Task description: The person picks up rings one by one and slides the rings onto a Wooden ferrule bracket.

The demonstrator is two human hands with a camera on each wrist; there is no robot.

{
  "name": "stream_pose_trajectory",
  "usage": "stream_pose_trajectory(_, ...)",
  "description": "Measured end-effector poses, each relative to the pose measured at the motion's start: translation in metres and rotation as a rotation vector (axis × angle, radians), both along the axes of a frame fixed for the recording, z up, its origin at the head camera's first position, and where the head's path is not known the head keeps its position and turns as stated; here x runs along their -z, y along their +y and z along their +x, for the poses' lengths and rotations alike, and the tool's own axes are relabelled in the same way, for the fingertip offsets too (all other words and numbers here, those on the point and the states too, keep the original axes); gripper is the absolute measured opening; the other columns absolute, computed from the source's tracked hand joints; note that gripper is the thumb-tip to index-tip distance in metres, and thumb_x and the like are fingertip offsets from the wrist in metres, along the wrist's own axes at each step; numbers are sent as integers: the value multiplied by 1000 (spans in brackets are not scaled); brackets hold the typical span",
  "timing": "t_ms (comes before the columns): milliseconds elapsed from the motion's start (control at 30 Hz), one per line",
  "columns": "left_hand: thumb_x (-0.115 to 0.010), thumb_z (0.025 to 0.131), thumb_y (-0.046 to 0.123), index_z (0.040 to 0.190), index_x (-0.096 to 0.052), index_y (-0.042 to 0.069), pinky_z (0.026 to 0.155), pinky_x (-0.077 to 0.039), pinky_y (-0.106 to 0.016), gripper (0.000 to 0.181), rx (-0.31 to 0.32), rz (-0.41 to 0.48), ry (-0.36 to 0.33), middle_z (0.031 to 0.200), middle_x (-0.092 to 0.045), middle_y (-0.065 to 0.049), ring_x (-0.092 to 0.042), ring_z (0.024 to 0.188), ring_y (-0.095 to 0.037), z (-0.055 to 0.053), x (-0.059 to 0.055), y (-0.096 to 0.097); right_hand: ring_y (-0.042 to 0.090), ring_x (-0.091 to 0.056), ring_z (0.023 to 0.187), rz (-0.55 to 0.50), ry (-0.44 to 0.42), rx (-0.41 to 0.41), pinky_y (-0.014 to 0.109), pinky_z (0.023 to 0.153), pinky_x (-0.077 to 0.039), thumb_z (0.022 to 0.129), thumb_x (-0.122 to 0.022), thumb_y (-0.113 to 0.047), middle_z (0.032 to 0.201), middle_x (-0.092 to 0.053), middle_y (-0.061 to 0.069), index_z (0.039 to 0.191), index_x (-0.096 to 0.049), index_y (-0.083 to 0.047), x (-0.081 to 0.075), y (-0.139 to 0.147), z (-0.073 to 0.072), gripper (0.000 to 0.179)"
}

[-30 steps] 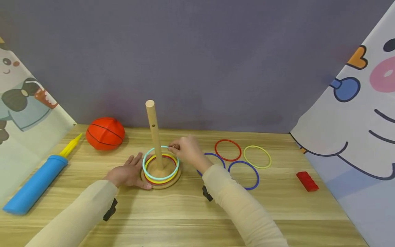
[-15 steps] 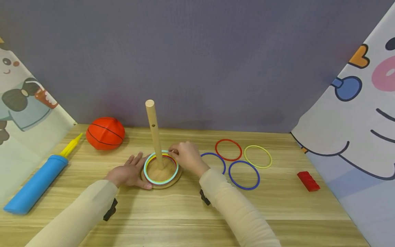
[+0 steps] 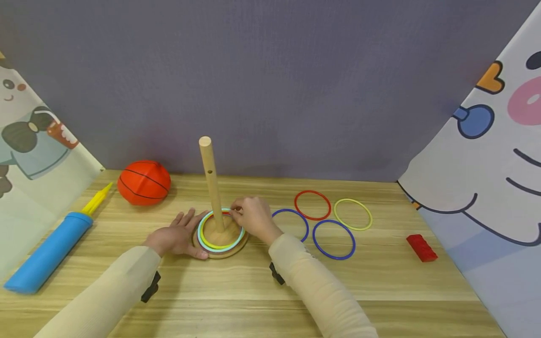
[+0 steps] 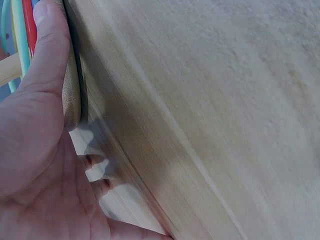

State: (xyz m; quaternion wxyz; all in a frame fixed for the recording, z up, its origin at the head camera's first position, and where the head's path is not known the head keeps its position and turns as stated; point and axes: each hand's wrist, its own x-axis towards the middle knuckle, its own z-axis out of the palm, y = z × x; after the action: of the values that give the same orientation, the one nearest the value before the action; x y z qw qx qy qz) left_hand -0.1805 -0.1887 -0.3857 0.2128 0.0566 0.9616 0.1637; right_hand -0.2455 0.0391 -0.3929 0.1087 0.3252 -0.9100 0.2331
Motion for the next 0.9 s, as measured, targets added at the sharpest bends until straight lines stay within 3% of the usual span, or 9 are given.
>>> stream_pose_trajectory(233,-83,66,71,164,-11,30,78,-21,-95,129,-7,-18,-15,170,-1,-17,-2,153,-46,-3,4,0,17,-72,80,-62,-119,-35,25,67,-56,94,-73,-13,93,-76,7,98,-79,-5,4,-2,0,10)
stream_pose_trajectory(433,-82,64,74,165,-10,30,77,-18,-95,131,-6,-16,-9,170,2,-17,0,153,-46,-4,8,-1,15,-71,78,-94,-110,-39,22,67,-56,93,-74,-10,90,-76,6,98,-78,-4,7,-5,0,8)
stream_pose_trajectory(700,-85,69,64,164,-15,24,77,-22,-94,124,-1,-24,-5,168,-4,-22,-6,152,-50,2,-5,4,11,-68,75,-56,-72,11,24,65,-52,93,-76,-16,87,-76,-1,100,-79,-10,7,-10,5,10)
stream_pose_trajectory(900,-86,73,58,164,-17,21,78,-25,-94,120,7,-24,-1,168,-5,-24,-6,151,-51,8,-15,8,11,-67,76,-34,-105,46,27,66,-53,91,-77,-19,87,-75,-2,103,-79,-12,6,-10,5,13)
